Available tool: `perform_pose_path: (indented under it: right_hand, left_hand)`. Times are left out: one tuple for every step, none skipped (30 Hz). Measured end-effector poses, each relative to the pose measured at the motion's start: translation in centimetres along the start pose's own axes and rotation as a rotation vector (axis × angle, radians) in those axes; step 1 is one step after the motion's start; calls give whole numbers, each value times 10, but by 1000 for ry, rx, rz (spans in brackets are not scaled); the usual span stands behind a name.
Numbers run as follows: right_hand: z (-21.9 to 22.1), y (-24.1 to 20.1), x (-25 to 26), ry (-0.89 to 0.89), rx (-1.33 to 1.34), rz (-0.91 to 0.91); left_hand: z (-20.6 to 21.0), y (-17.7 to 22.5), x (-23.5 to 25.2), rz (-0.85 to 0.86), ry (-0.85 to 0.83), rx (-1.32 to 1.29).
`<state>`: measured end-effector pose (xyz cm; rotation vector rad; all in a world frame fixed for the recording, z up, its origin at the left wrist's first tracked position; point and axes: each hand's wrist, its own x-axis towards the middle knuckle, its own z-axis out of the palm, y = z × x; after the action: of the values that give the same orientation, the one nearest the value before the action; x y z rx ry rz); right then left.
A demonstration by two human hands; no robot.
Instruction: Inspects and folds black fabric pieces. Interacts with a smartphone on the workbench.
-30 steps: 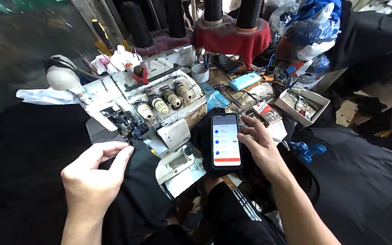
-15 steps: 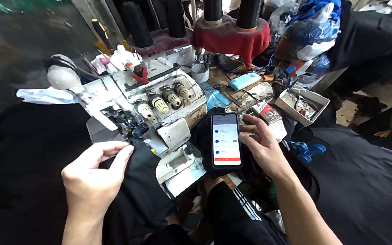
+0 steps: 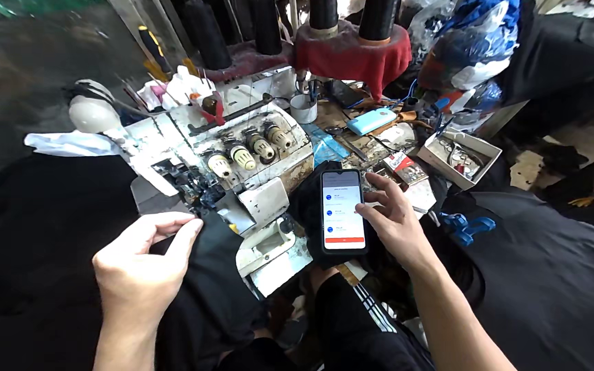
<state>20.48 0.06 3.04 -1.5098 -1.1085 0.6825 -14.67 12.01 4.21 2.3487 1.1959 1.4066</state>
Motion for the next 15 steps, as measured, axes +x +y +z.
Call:
perform_pose_path:
  right_hand:
    - [-2,0,-1,1,-1,-4]
    - [-4,1,-1,0,4,-6]
    - [-6,2,-1,3,6,-12]
    - [-8,2,-1,9,-1,-21]
    - [-9,1,-2,19,-14,-33]
    - [-10,0,-2,43,-28,-52]
    - [-9,-3,-4,82,-48,-86]
    - [-7,-7,-5,141,-69,-138]
    - [-3,-11,-8,203,-85,-213]
    - [2,-17,-12,252,-93,-305]
    - [10,-24,-19,266,-77,-399]
    - [21,-30,-28,234,-42,-475]
    - [37,-33,-39,155,7,-517]
    - [56,-34,-50,43,63,-521]
    - [78,-32,-58,-87,133,-494]
  left_hand:
    - [0,0,0,5,0,-1]
    - [0,-1,0,12,-2,0]
    - [0,-2,0,18,-2,-1]
    - [1,-2,0,19,0,-3]
    - [1,-2,0,18,2,-5]
    - [1,-1,0,13,4,-4]
    - [0,0,0,9,5,-1]
    - [0,1,0,4,5,5]
    - [0,2,0,0,4,8]
    - [0,2,0,-5,2,10]
    - [-1,3,1,-9,-2,10]
    - [-1,3,1,-13,-2,4]
    - [-2,3,1,-15,-2,-7]
    - [-3,3,1,-15,-2,-29]
    - [-4,3,2,-15,-5,-56]
